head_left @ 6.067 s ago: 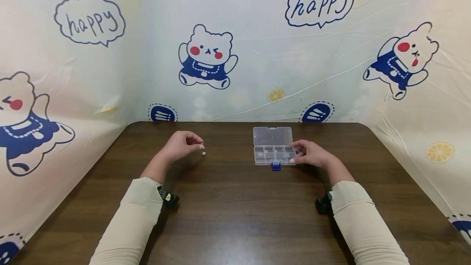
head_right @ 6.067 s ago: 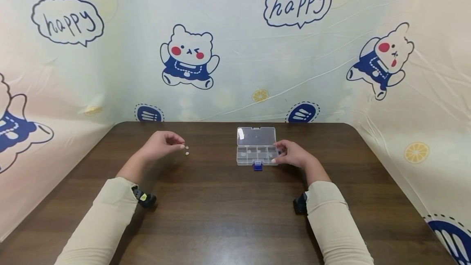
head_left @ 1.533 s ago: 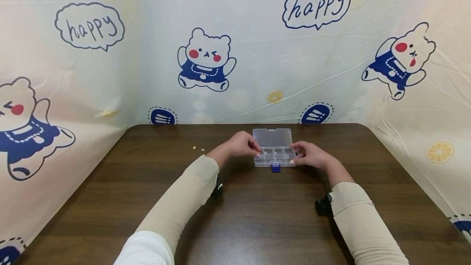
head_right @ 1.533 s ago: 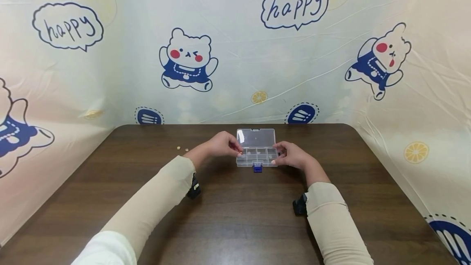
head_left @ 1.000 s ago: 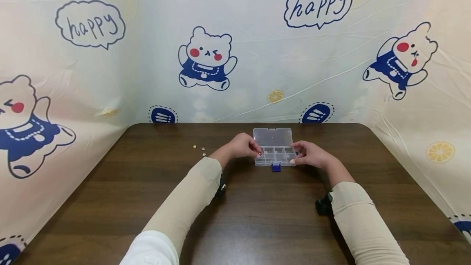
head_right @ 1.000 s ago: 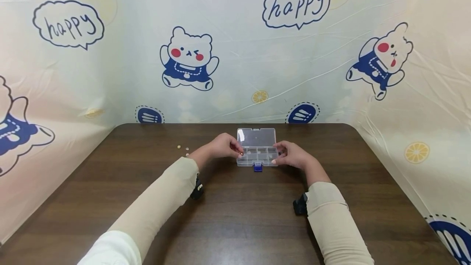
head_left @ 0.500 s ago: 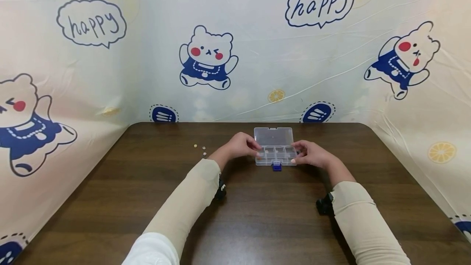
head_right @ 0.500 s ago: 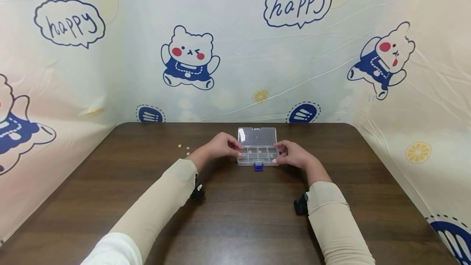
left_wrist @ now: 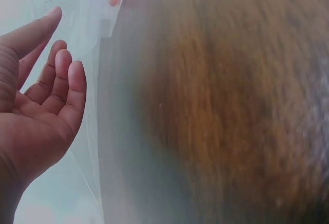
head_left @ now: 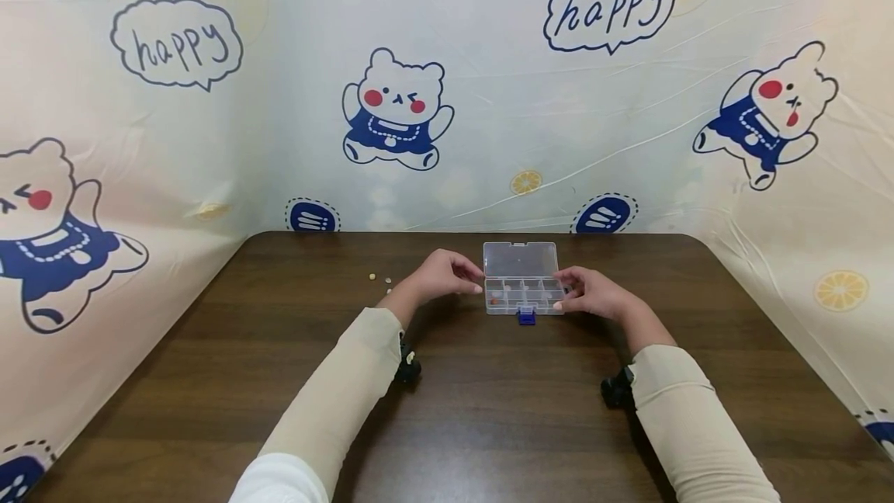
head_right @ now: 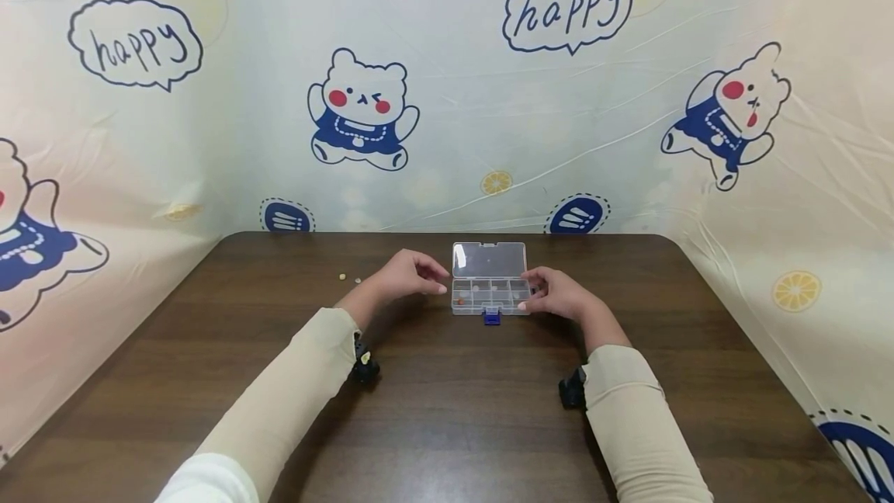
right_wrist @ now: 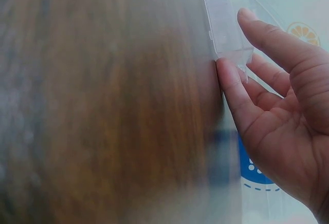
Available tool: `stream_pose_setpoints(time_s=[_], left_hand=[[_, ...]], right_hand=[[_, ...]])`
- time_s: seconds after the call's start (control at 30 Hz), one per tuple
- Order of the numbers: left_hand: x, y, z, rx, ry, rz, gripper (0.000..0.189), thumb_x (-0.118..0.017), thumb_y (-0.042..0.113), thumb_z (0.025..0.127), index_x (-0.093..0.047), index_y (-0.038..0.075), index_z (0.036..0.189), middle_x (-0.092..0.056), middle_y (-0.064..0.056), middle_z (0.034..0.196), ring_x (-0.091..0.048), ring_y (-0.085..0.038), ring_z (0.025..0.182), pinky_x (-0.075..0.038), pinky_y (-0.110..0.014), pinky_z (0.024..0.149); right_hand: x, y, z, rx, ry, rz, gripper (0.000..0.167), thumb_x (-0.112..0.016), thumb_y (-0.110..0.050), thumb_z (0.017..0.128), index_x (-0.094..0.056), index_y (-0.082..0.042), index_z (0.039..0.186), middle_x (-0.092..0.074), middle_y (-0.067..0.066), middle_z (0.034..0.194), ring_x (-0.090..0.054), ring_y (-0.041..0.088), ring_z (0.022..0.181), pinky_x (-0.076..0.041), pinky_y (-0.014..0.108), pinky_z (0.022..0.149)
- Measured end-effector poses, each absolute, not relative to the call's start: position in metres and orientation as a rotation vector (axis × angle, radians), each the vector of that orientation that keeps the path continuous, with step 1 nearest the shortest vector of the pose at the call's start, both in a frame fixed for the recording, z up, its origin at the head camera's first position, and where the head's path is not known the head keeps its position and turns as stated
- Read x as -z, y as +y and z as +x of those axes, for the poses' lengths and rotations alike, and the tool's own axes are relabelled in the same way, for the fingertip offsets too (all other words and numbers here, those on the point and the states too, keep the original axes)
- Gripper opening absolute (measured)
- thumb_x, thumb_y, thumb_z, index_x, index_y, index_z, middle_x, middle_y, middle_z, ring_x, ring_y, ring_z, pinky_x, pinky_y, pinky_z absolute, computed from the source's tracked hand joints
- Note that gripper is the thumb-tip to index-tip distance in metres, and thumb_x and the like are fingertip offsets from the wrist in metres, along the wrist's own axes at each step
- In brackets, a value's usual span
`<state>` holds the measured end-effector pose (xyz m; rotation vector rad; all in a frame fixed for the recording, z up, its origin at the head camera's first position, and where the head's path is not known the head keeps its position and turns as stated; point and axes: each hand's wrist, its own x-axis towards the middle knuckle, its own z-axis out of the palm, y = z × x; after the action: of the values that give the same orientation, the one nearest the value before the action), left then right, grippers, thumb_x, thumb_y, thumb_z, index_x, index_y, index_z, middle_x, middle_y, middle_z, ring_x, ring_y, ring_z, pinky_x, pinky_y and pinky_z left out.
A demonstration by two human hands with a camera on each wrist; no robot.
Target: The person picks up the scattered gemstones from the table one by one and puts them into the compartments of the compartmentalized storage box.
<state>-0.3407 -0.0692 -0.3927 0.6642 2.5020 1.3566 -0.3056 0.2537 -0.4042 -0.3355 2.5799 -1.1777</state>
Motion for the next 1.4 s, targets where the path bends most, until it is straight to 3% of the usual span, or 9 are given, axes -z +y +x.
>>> stream_pose_setpoints(time_s=[0.17, 0.53, 0.93, 1.4], left_hand=[[0.39, -0.076, -0.34, -1.374, 2.469, 0.665, 0.033, -0.082, 0.013, 0.08, -0.073, 0.001, 0.109, -0.07, -0.009, 0.099, -0.062, -0.02, 0.083, -0.055, -0.044, 0.076], [0.385, -0.09, -0.334, -1.401, 2.455, 0.665, 0.037, -0.082, 0.012, 0.08, -0.07, -0.001, 0.113, -0.067, -0.019, 0.11, -0.064, -0.022, 0.088, -0.056, -0.037, 0.074], [0.384, -0.107, -0.328, -1.396, 2.629, 0.61, 0.029, -0.083, 0.018, 0.079, -0.075, 0.009, 0.105, -0.069, -0.004, 0.097, -0.061, -0.02, 0.087, -0.053, -0.032, 0.077], [0.381, -0.128, -0.32, -1.497, 2.654, 0.515, 0.026, -0.082, 0.017, 0.08, -0.075, 0.012, 0.105, -0.069, -0.01, 0.102, -0.061, -0.023, 0.089, -0.053, -0.033, 0.077]], right_hand=[[0.403, 0.254, -0.304, 1.165, 2.585, -0.342, 0.07, -0.079, -0.024, 0.084, -0.044, -0.002, 0.141, -0.049, 0.023, 0.134, -0.057, 0.029, 0.103, -0.047, 0.045, 0.096], [0.405, 0.255, -0.306, 1.179, 2.586, -0.358, 0.071, -0.079, -0.025, 0.084, -0.044, -0.003, 0.141, -0.049, 0.023, 0.134, -0.058, 0.027, 0.102, -0.047, 0.044, 0.096], [0.406, 0.254, -0.306, 1.174, 2.603, -0.36, 0.069, -0.079, -0.023, 0.083, -0.046, -0.003, 0.14, -0.05, 0.022, 0.132, -0.058, 0.027, 0.101, -0.047, 0.044, 0.096], [0.404, 0.253, -0.303, 1.166, 2.609, -0.353, 0.069, -0.079, -0.024, 0.084, -0.045, -0.003, 0.14, -0.049, 0.022, 0.132, -0.057, 0.027, 0.101, -0.047, 0.044, 0.096]])
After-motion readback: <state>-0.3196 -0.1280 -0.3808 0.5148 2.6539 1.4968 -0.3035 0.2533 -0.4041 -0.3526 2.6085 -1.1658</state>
